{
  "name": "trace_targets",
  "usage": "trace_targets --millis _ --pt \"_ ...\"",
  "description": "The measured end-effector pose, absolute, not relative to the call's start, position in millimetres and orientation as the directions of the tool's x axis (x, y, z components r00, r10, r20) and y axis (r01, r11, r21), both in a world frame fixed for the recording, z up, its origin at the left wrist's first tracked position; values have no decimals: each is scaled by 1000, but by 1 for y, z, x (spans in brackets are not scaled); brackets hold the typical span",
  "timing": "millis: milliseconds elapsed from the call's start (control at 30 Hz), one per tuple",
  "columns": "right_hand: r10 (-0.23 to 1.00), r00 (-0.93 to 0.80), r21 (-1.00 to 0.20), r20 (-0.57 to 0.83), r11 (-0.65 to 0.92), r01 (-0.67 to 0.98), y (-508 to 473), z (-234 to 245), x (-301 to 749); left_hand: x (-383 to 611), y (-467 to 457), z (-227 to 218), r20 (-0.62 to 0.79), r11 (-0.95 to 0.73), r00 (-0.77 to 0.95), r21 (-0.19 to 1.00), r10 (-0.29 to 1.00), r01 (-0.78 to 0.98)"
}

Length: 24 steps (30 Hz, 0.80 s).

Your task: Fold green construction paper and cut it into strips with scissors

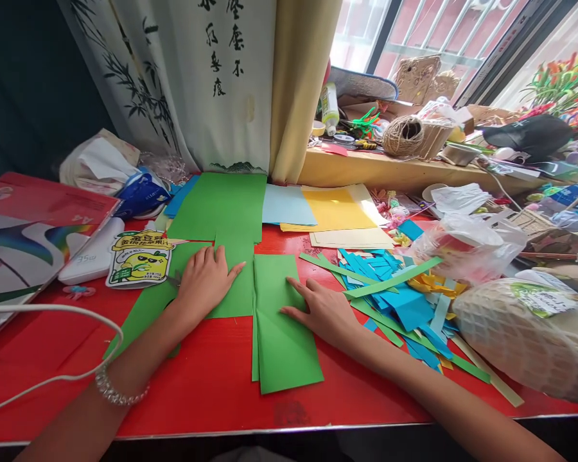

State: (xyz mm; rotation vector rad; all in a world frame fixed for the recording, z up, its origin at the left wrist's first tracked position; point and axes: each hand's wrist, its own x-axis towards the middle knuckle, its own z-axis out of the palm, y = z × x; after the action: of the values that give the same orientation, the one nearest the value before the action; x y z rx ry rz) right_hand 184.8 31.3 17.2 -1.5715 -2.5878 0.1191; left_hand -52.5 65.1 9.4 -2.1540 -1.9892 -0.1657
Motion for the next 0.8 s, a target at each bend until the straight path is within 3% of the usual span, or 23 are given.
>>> trace_targets --millis 200,333,433,800 --pt "908 -407 -206 101 419 884 32 15 185 -71 75 17 181 -63 68 -34 981 997" --pt "915 -365 -464 173 403 789 42 22 191 -105 87 26 100 -122 125 -41 987 992" --pt "909 -391 -626 145 390 675 62 36 189 -126 97 28 75 -148 151 -47 986 988" --pt "933 -356 -585 -52 260 768 157 43 89 -122 112 15 211 -135 164 -145 964 980"
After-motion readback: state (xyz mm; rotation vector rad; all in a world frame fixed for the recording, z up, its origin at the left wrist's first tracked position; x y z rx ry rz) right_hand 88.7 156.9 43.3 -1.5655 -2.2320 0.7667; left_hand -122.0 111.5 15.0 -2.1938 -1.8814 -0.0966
